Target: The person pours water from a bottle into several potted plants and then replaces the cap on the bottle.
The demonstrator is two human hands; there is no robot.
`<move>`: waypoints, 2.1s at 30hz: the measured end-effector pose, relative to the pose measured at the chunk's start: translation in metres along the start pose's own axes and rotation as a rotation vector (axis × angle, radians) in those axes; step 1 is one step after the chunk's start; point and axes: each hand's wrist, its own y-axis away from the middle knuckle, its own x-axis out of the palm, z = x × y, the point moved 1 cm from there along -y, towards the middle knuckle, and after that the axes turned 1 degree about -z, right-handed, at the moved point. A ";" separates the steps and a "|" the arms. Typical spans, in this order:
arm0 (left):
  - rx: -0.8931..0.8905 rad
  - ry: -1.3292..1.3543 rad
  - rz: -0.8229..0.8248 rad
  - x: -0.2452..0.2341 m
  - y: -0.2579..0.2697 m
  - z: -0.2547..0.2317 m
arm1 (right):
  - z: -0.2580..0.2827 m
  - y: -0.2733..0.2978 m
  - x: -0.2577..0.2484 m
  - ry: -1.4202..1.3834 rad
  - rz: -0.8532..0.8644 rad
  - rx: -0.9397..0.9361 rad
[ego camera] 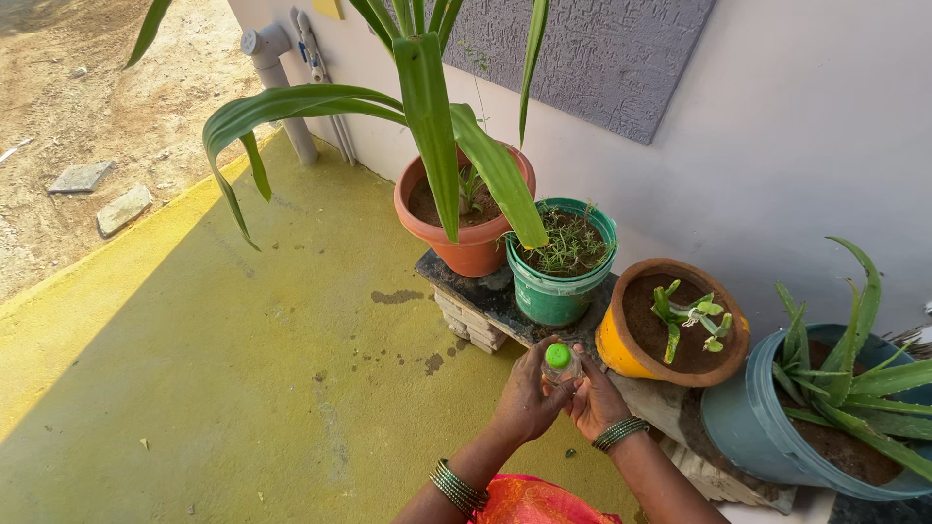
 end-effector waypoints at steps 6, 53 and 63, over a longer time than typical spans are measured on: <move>0.039 0.036 -0.018 -0.003 -0.003 -0.003 | 0.005 -0.005 -0.002 -0.016 0.025 0.022; -0.079 0.998 -0.146 -0.095 -0.131 -0.022 | 0.119 -0.091 0.014 -0.209 -0.052 -0.412; -0.010 0.782 -0.408 -0.102 -0.194 0.015 | 0.193 -0.160 0.068 0.100 -0.192 -0.590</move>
